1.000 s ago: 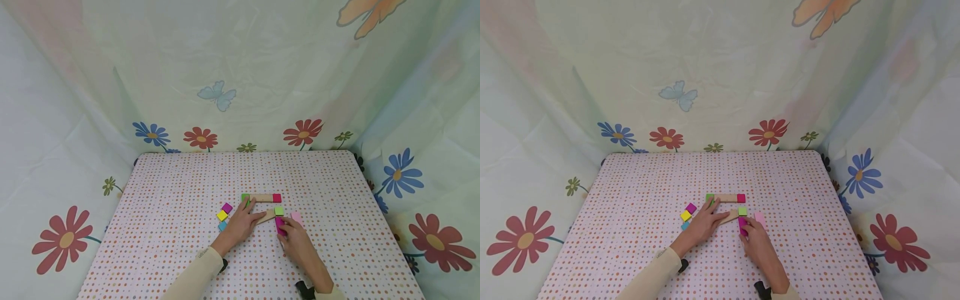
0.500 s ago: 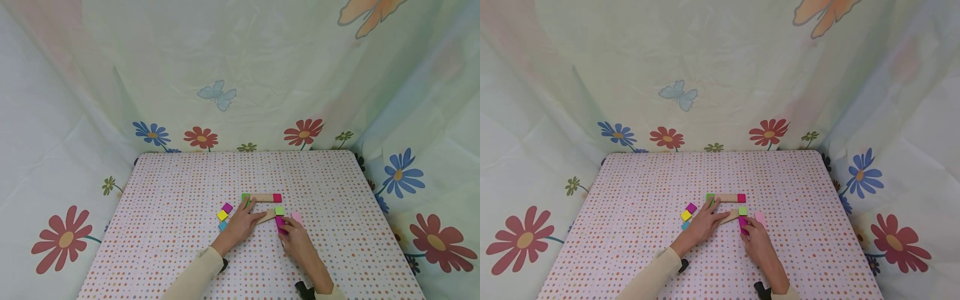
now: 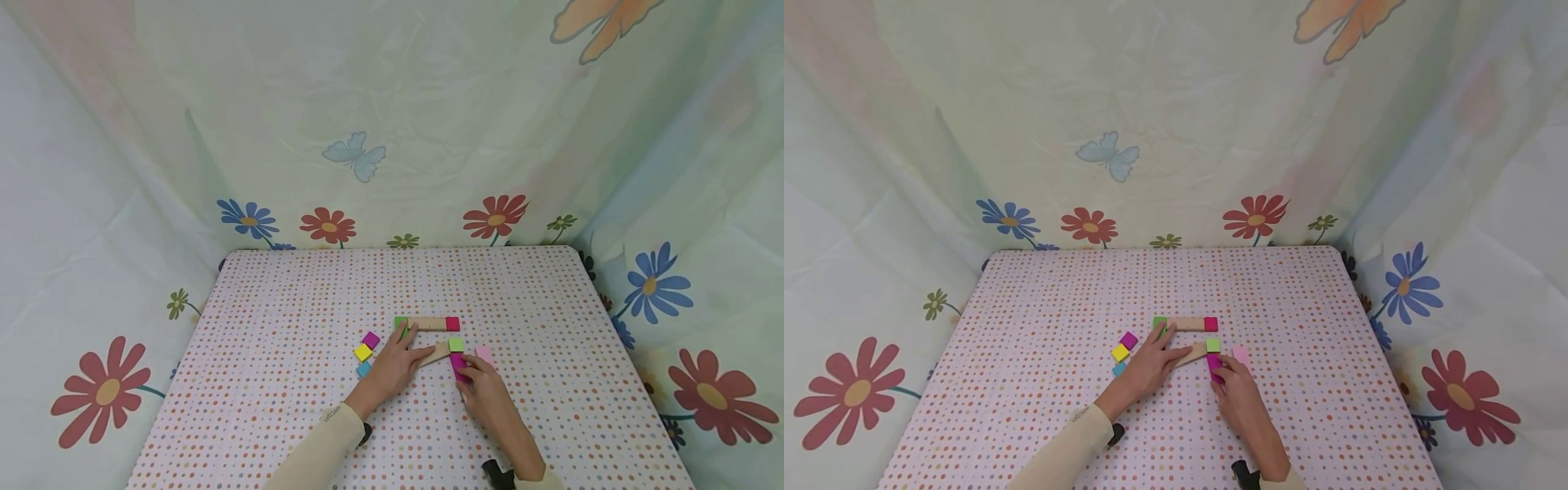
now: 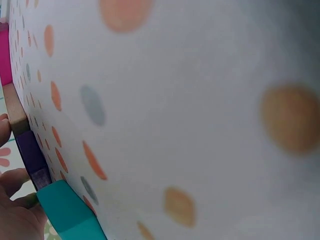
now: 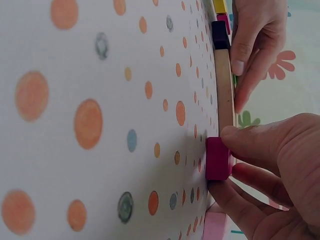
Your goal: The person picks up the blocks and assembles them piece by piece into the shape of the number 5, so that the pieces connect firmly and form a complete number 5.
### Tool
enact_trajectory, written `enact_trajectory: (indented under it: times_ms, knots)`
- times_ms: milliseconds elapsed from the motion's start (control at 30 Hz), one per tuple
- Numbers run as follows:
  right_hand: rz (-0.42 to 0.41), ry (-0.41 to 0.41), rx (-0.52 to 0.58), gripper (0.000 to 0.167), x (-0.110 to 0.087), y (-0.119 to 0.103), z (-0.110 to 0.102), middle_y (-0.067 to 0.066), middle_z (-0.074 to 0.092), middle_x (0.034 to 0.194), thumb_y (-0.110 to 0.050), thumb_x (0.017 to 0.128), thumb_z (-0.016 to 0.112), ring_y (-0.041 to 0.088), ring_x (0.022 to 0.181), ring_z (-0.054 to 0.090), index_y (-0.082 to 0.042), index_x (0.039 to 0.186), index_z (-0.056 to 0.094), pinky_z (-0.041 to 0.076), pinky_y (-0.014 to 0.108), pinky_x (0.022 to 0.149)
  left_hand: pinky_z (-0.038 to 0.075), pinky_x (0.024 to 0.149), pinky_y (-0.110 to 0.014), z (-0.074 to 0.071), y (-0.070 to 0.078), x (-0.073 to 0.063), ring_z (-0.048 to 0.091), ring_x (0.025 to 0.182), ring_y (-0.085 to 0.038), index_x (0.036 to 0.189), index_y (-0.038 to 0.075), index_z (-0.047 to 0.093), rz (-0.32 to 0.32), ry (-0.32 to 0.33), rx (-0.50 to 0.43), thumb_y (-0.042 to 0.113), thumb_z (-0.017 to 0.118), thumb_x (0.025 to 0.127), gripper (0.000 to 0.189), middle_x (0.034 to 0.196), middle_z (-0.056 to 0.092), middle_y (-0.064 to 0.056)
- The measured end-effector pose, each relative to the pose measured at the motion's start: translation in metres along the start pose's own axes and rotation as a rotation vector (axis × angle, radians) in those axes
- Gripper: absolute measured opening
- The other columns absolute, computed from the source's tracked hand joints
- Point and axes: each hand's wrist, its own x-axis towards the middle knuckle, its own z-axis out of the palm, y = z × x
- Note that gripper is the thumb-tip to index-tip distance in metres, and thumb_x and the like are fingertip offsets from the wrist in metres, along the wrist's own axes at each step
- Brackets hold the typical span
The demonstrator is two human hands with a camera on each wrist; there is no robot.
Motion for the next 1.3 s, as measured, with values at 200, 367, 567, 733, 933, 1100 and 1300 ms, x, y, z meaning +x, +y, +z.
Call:
enact_trajectory:
  times_ms: [200, 367, 567, 733, 933, 1100, 1300]
  knots:
    - [0.014, -0.021, 0.003, 0.026, 0.001, -0.001, -0.001, 0.022, 0.065, 0.14, -0.005, 0.091, 0.081, 0.042, 0.131, 0.064, 0.009, 0.112, 0.077, 0.055, 0.055, 0.11, 0.037, 0.129, -0.05, 0.001, -0.001, 0.0, 0.033, 0.16, -0.045, 0.147, 0.032, 0.064, -0.01, -0.014, 0.01, 0.026, 0.056, 0.111, 0.038, 0.169, 0.041, -0.019]
    - [0.009, 0.039, 0.008, 0.024, 0.001, 0.001, -0.005, 0.021, 0.068, 0.137, -0.008, 0.091, 0.082, 0.04, 0.128, 0.066, 0.006, 0.111, 0.078, 0.057, 0.054, 0.107, 0.037, 0.129, -0.05, 0.002, -0.002, -0.001, 0.032, 0.16, -0.045, 0.147, 0.032, 0.065, -0.014, -0.019, -0.006, 0.026, 0.055, 0.111, 0.038, 0.169, 0.04, -0.019]
    - [0.025, 0.187, 0.029, 0.022, 0.006, 0.012, -0.013, 0.024, 0.07, 0.128, -0.002, 0.092, 0.079, 0.042, 0.122, 0.066, 0.008, 0.112, 0.077, 0.059, 0.054, 0.103, 0.035, 0.13, -0.05, 0.002, -0.002, -0.002, 0.032, 0.16, -0.046, 0.147, 0.03, 0.064, -0.009, -0.016, -0.019, 0.025, 0.056, 0.111, 0.038, 0.169, 0.039, -0.02]
    - [0.113, 0.191, 0.046, 0.033, 0.009, 0.022, -0.015, 0.029, 0.067, 0.13, -0.003, 0.093, 0.078, 0.045, 0.122, 0.064, 0.013, 0.121, 0.072, 0.057, 0.057, 0.104, 0.034, 0.131, -0.05, 0.002, -0.002, -0.002, 0.031, 0.16, -0.046, 0.148, 0.03, 0.064, -0.009, -0.021, -0.015, 0.025, 0.056, 0.111, 0.038, 0.169, 0.039, -0.02]
    - [0.228, 0.118, 0.045, 0.041, 0.01, 0.027, -0.013, 0.029, 0.064, 0.136, -0.009, 0.098, 0.074, 0.043, 0.122, 0.064, 0.012, 0.132, 0.065, 0.058, 0.053, 0.103, 0.034, 0.131, -0.05, 0.003, -0.002, -0.002, 0.031, 0.16, -0.046, 0.148, 0.031, 0.064, -0.015, -0.027, -0.019, 0.026, 0.055, 0.111, 0.038, 0.17, 0.039, -0.02]
    - [0.249, 0.099, 0.05, 0.04, 0.011, 0.027, -0.012, 0.029, 0.064, 0.134, -0.01, 0.098, 0.074, 0.043, 0.122, 0.065, 0.012, 0.131, 0.066, 0.058, 0.054, 0.103, 0.034, 0.131, -0.05, 0.003, -0.001, -0.001, 0.031, 0.16, -0.045, 0.148, 0.031, 0.064, -0.01, -0.026, -0.001, 0.026, 0.055, 0.111, 0.038, 0.17, 0.039, -0.019]
    - [0.27, 0.102, 0.03, 0.041, 0.013, 0.025, -0.011, 0.03, 0.066, 0.131, -0.012, 0.096, 0.076, 0.045, 0.123, 0.065, 0.013, 0.128, 0.068, 0.056, 0.056, 0.107, 0.034, 0.131, -0.051, 0.003, -0.001, 0.0, 0.031, 0.16, -0.046, 0.147, 0.029, 0.065, 0.002, -0.004, -0.008, 0.026, 0.056, 0.111, 0.037, 0.169, 0.04, -0.021]
